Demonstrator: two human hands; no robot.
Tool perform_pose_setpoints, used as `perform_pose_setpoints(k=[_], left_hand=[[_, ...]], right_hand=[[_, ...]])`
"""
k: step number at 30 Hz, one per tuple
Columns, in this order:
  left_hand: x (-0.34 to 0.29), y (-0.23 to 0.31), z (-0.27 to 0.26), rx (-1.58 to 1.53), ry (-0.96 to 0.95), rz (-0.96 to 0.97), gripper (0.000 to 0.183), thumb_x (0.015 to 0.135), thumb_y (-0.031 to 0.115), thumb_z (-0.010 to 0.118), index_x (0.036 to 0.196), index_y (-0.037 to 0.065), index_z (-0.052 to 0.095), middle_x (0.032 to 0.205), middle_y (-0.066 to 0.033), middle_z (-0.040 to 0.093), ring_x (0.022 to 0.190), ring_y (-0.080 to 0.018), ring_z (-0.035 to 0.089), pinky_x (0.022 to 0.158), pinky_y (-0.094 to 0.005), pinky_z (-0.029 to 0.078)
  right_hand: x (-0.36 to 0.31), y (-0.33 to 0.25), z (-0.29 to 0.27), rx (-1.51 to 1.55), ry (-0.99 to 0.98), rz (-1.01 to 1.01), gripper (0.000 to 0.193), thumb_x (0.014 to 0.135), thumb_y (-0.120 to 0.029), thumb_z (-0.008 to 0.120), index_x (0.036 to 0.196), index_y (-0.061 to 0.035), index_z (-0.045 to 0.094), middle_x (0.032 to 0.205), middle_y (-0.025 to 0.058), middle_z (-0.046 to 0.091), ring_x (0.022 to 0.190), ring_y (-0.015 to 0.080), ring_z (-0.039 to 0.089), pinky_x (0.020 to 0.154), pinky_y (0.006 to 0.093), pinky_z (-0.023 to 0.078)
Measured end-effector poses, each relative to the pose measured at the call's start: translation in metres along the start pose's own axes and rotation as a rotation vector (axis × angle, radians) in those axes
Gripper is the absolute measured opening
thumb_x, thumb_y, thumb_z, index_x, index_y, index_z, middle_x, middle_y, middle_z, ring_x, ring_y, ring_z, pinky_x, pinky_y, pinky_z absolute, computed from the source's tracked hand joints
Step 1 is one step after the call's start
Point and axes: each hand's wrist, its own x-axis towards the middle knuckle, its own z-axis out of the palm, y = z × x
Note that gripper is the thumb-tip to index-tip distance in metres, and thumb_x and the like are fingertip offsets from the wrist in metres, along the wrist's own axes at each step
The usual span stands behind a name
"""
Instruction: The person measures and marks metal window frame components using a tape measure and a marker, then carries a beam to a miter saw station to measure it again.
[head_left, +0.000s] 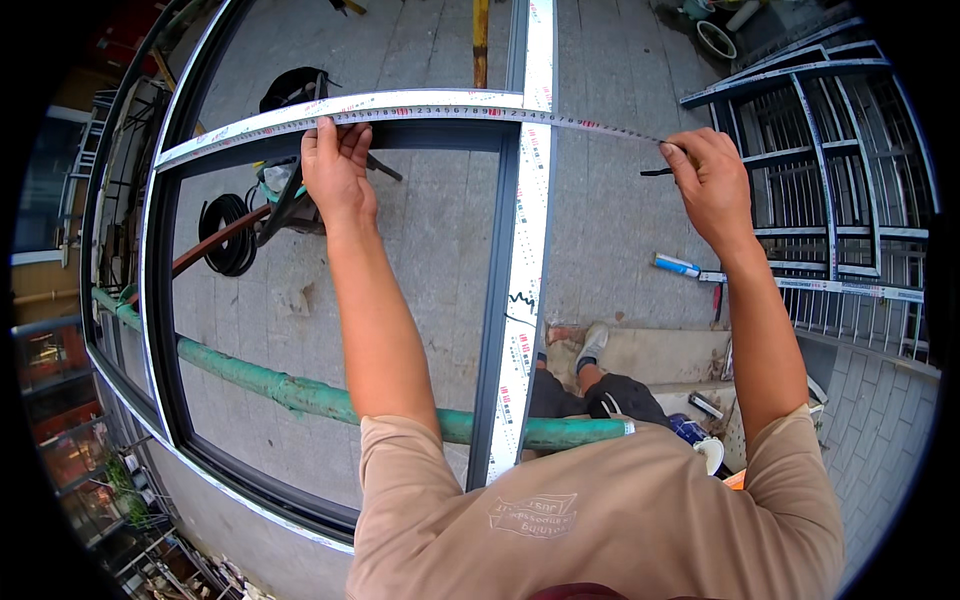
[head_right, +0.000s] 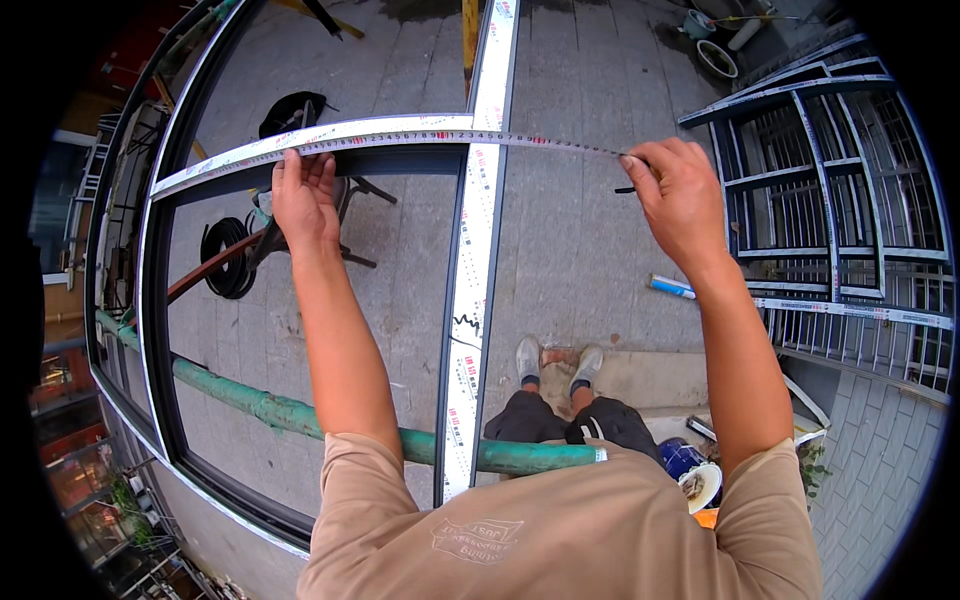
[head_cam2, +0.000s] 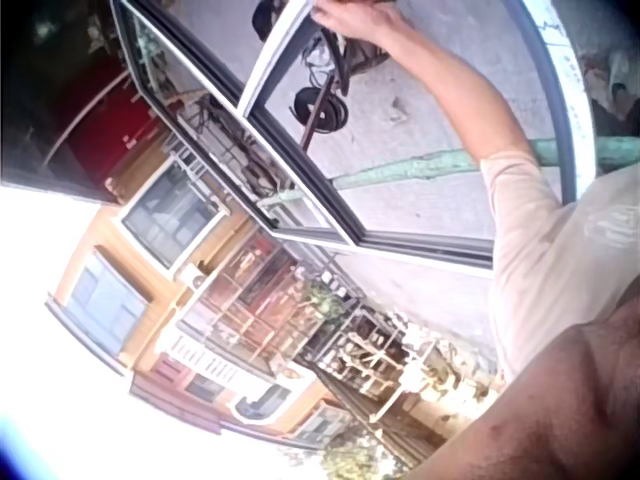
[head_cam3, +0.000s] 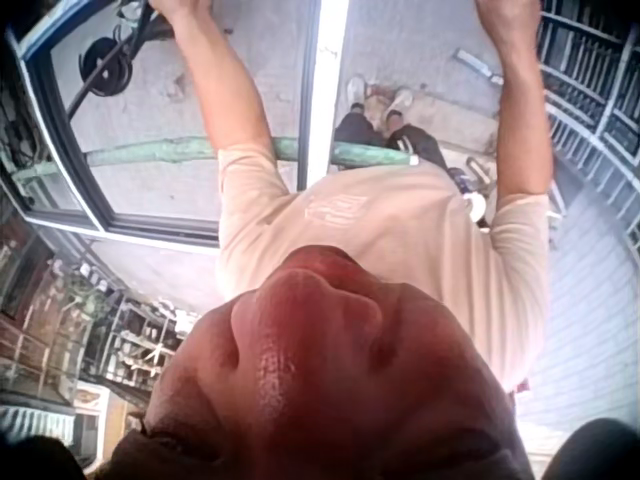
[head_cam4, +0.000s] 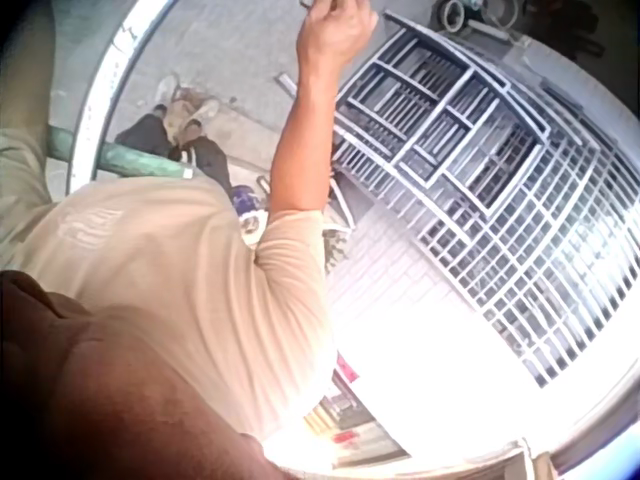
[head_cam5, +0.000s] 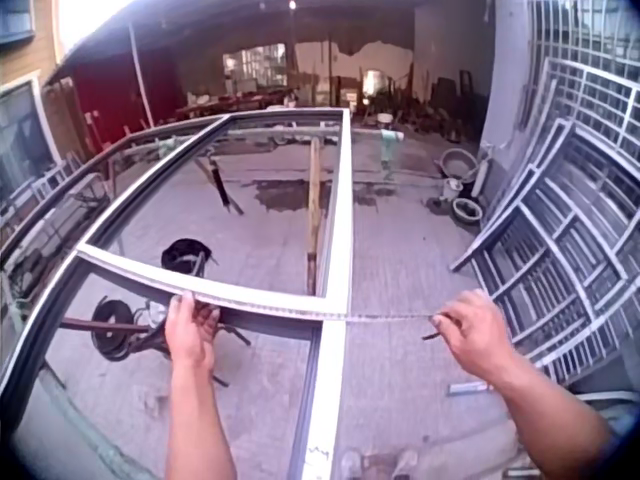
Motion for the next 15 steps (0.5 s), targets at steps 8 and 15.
perform_pose_setpoints(k=[8, 15], left_hand=[[0.0024, 0.0002, 0.0027, 0.028, 0.001, 0.006, 0.020, 0.110, 0.020, 0.054, 0.119, 0.003, 0.058, 0.103, -0.0102, 0.070, 0.093, -0.0206, 0.071, 0.084, -0.0341, 0.062], [0.0070, -0.0019, -0.0007, 0.012, -0.016, 0.008, 0.019, 0.110, 0.019, 0.052, 0.118, 0.002, 0.057, 0.105, -0.0117, 0.069, 0.094, -0.0223, 0.071, 0.085, -0.0357, 0.063]], right_hand=[[-0.0001, -0.0038, -0.0037, -0.025, -0.034, 0.042, 0.017, 0.097, -0.020, 0.072, 0.098, -0.0044, 0.077, 0.089, 0.0115, 0.069, 0.089, 0.0319, 0.063, 0.079, 0.0417, 0.050], [-0.0006, -0.0006, -0.0014, -0.028, -0.039, 0.033, 0.017, 0.097, -0.020, 0.072, 0.098, -0.0044, 0.077, 0.088, 0.0116, 0.068, 0.088, 0.0318, 0.062, 0.078, 0.0421, 0.050]])
